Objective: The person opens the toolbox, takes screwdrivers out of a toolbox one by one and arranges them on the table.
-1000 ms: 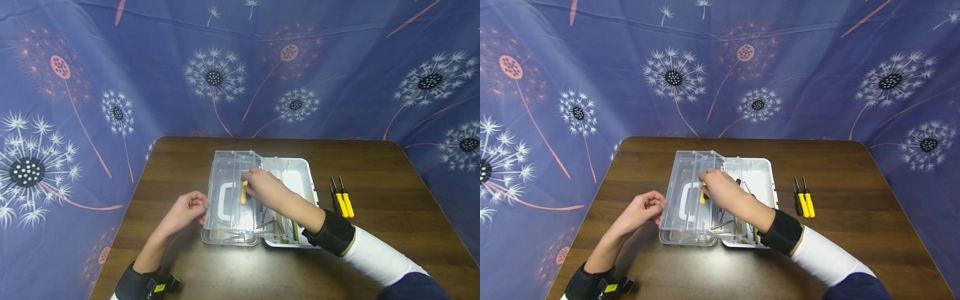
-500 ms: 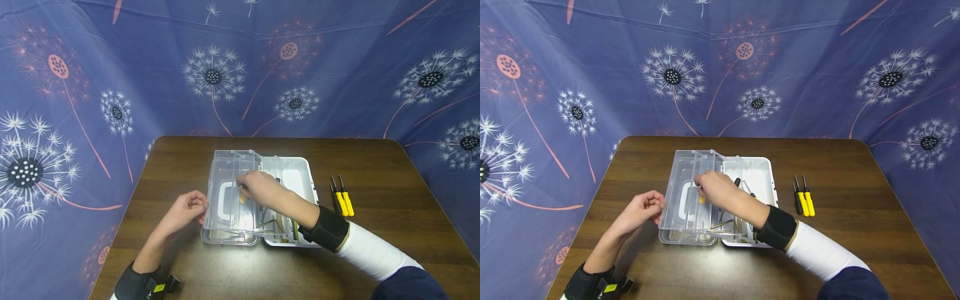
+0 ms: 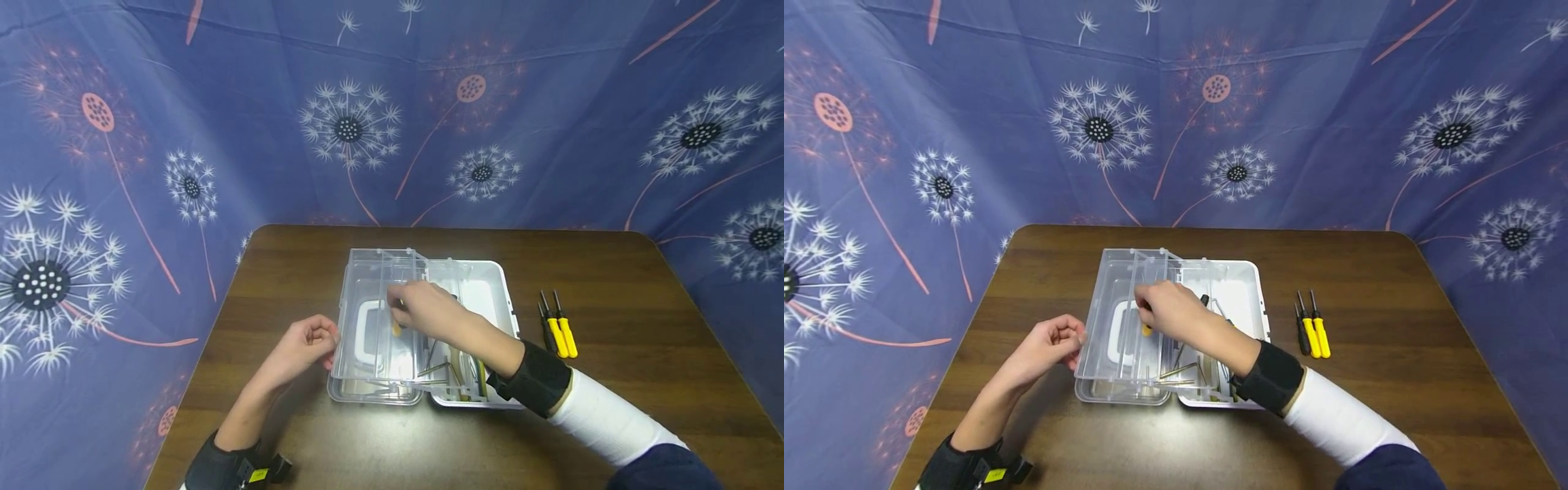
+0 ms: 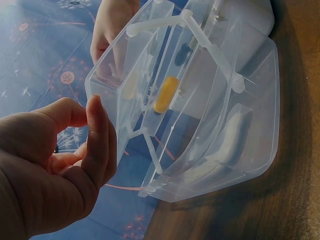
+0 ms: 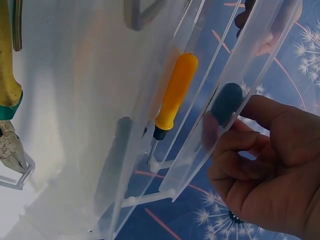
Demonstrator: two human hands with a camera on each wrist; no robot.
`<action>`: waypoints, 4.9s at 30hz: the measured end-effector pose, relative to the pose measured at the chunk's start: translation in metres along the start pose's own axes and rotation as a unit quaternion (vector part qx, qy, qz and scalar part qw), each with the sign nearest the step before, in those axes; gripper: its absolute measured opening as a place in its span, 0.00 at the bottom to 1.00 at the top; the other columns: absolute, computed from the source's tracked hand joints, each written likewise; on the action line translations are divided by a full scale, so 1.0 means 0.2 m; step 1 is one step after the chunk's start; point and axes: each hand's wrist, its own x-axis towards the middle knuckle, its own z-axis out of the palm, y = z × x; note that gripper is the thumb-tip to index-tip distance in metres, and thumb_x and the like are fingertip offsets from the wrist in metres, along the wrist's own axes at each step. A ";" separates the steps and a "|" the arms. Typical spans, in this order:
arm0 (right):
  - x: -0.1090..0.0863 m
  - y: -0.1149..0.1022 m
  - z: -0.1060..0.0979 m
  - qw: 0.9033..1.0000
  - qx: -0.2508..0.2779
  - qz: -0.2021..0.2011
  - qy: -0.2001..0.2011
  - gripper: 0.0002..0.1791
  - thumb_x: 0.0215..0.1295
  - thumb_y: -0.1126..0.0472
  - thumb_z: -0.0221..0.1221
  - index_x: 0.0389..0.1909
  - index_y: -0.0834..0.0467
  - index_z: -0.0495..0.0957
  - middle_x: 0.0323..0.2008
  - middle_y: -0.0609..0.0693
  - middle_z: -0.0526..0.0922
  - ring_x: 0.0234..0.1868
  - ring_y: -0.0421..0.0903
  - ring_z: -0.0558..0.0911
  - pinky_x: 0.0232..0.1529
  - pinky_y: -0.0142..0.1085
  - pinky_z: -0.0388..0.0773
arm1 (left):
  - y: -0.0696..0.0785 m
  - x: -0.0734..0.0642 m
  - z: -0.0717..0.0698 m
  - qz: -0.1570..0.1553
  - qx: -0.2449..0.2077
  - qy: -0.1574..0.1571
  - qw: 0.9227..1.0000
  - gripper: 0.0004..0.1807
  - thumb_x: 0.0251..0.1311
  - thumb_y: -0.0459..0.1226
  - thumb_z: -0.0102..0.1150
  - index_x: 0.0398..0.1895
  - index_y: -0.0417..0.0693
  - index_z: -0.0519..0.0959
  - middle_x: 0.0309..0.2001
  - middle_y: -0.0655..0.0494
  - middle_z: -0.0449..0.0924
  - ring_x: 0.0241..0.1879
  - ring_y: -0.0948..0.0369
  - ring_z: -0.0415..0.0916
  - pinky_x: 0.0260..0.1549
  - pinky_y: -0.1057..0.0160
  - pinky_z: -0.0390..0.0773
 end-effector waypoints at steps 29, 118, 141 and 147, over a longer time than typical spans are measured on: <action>-0.40 0.38 -0.11 0.988 0.040 0.086 0.119 0.06 0.59 0.59 0.64 0.36 0.54 0.81 0.26 0.45 0.81 0.24 0.39 0.75 0.22 0.33 0.75 | 0.00 0.00 -0.01 -0.016 -0.002 -0.002 1.000 0.09 0.60 0.27 0.52 0.41 0.27 0.73 0.24 0.50 0.75 0.21 0.60 0.77 0.23 0.58 0.85; -1.00 1.08 -0.05 0.947 0.020 0.306 0.097 0.18 0.67 0.59 0.55 0.43 0.72 0.77 0.37 0.70 0.82 0.36 0.62 0.79 0.32 0.55 0.76 | 0.01 0.00 0.00 0.000 0.011 0.006 1.000 0.07 0.59 0.26 0.51 0.40 0.28 0.73 0.24 0.49 0.75 0.19 0.61 0.76 0.22 0.56 0.85; -0.40 0.34 -0.09 0.997 -0.011 -0.060 0.041 0.12 0.56 0.64 0.66 0.43 0.56 0.85 0.36 0.46 0.82 0.35 0.38 0.76 0.35 0.35 0.81 | -0.01 0.00 0.02 0.010 0.010 0.027 1.000 0.08 0.58 0.26 0.52 0.39 0.27 0.73 0.22 0.54 0.75 0.18 0.62 0.76 0.22 0.52 0.85; -0.34 0.31 -0.06 0.994 -0.057 -0.097 -0.001 0.14 0.52 0.66 0.68 0.42 0.58 0.83 0.38 0.50 0.81 0.38 0.41 0.79 0.40 0.37 0.83 | 0.00 0.00 0.02 0.003 0.016 0.029 0.999 0.07 0.58 0.25 0.51 0.39 0.27 0.73 0.22 0.52 0.74 0.18 0.62 0.75 0.20 0.61 0.84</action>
